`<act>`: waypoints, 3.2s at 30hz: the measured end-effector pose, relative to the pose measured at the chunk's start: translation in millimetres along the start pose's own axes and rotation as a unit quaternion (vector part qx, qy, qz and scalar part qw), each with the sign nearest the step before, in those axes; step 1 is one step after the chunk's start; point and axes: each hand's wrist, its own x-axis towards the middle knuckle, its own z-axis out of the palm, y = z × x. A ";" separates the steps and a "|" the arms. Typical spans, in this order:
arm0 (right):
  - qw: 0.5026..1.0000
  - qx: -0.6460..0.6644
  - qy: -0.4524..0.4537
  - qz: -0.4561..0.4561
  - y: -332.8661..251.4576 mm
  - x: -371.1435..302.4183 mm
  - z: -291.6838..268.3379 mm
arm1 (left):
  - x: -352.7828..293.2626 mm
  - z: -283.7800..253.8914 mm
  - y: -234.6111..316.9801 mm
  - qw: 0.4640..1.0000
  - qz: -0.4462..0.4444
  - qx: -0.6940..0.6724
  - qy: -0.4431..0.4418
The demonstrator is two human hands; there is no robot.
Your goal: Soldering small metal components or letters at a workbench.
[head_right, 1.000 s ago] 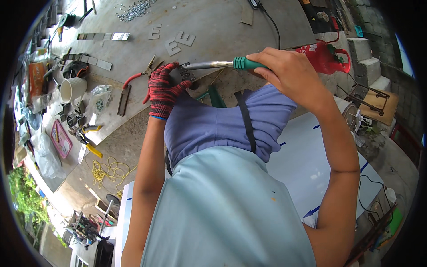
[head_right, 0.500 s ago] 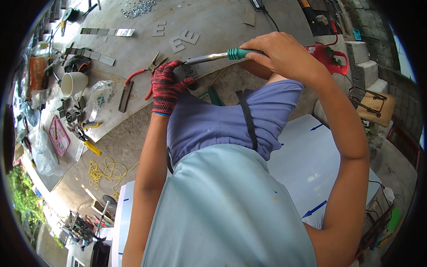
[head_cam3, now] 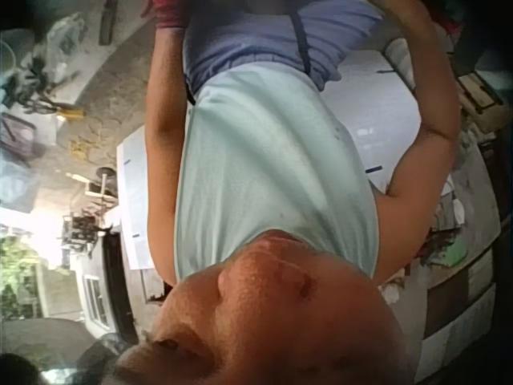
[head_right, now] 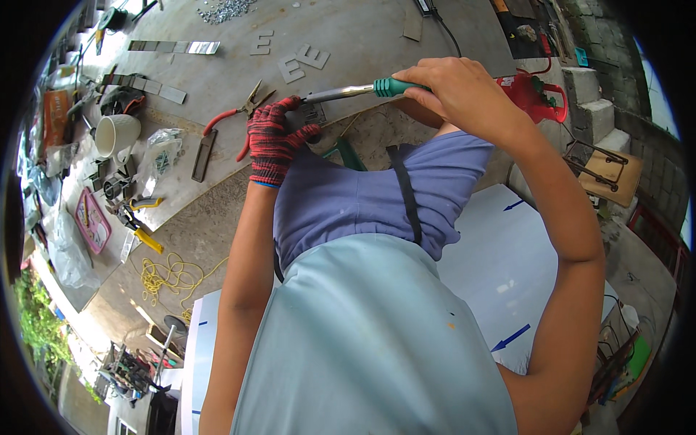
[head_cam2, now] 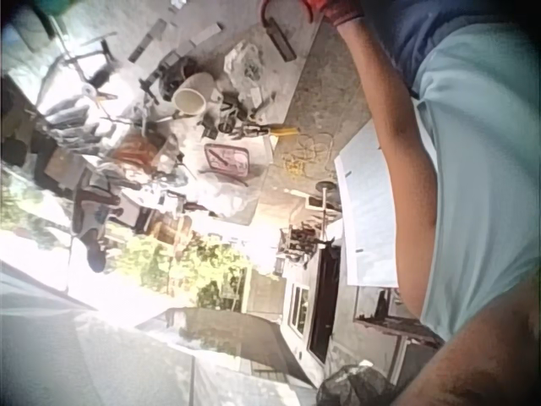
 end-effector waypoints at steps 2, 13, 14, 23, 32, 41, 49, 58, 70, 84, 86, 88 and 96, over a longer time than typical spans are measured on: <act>1.000 -0.003 0.006 -0.001 -1.9 -2.1 1.1 | 0.5 -0.4 0.2 1.000 -0.001 0.009 -0.004; 1.000 -0.019 0.019 0.010 -4.0 -7.3 7.1 | 2.8 -1.3 -2.0 1.000 0.018 0.018 -0.007; 1.000 -0.018 0.019 0.011 -2.0 -7.2 8.6 | 3.0 -1.6 -1.1 1.000 0.020 0.019 -0.001; 0.985 0.102 0.011 0.140 -1.9 -2.6 8.7 | 4.0 -4.3 1.7 0.999 0.003 0.014 -0.034; 0.975 0.155 -0.038 0.157 5.6 4.4 0.2 | 1.8 -0.6 -3.0 1.000 0.011 0.008 -0.022; 0.982 0.136 -0.011 0.131 -1.9 6.2 -6.0 | 2.4 -0.8 -2.9 1.000 0.015 0.015 -0.023; 0.985 0.113 0.008 0.132 4.3 -3.0 8.0 | 3.1 -1.4 -0.2 1.000 0.018 0.005 -0.015; 0.995 0.016 0.062 0.079 -8.0 -6.2 11.7 | 0.8 -1.1 -1.5 1.000 0.020 -0.001 -0.005; 0.996 0.039 0.025 0.081 -6.9 -3.6 6.2 | -1.7 3.3 -6.2 0.999 0.033 0.016 0.004; 0.989 0.075 0.012 0.126 -10.7 -2.8 7.1 | -6.7 3.0 -4.0 0.998 0.050 -0.021 0.026; 0.988 0.076 0.008 0.135 -12.0 -1.5 5.4 | -8.5 3.0 -5.0 0.995 0.091 0.024 0.044; 0.989 0.076 0.011 0.130 -13.6 -1.2 4.2 | -11.3 3.3 -4.9 0.993 0.102 0.019 0.048; 0.990 0.069 0.010 0.120 -16.3 -1.4 2.0 | -9.9 0.0 -3.1 0.988 0.132 0.059 0.047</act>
